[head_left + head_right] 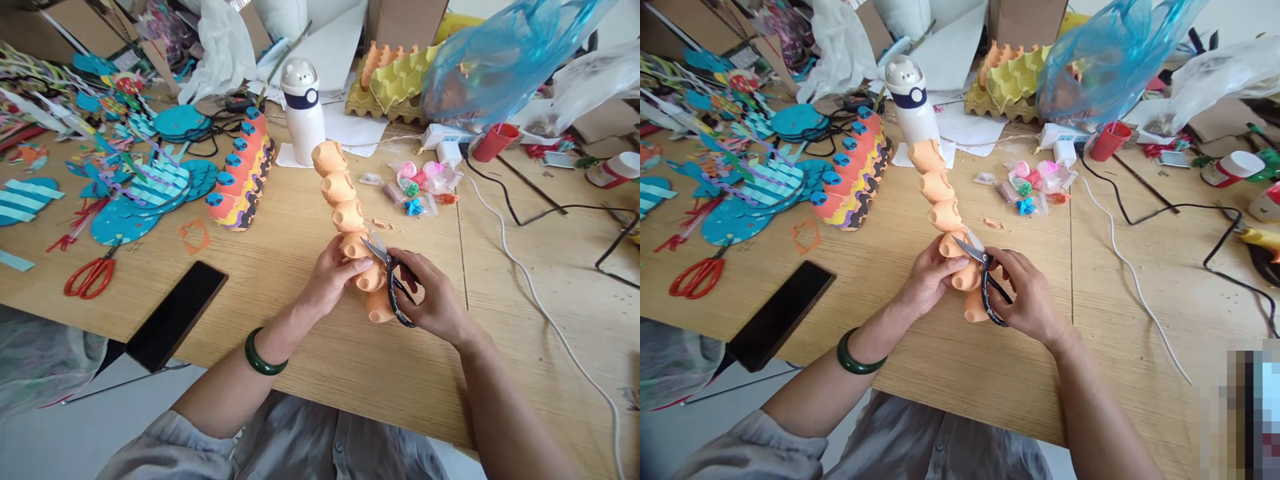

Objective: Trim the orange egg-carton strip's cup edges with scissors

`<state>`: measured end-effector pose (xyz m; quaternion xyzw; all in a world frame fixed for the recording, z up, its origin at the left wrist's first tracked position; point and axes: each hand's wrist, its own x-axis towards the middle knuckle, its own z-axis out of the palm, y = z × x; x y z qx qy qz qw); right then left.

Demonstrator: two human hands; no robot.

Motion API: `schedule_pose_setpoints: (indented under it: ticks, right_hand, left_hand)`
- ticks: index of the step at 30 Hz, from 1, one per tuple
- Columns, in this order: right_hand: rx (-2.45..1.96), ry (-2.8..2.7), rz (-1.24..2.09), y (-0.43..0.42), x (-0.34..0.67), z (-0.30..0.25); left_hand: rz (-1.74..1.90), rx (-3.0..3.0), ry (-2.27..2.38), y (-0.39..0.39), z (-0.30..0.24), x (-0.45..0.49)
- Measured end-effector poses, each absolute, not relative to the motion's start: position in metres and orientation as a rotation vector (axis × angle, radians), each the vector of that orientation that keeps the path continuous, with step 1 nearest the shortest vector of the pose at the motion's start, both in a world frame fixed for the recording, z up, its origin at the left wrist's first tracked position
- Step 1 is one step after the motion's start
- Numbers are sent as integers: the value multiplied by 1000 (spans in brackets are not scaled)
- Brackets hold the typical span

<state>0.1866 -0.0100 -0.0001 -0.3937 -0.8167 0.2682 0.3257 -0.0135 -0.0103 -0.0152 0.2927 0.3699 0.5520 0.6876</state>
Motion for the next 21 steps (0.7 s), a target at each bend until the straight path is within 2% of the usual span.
schedule_pose_setpoints:
  ticks: [10,17,21]
  right_hand:
    - [-1010,-2306,674,-7,197,-3]
    - [-1057,-2389,315,-7,198,-11]
    - [-1107,-2405,235,-9,195,-14]
  left_hand:
    - [1215,642,794,-12,-16,-14]
    - [1140,601,729,-14,-20,-11]
    - [1166,568,757,-15,-19,-11]
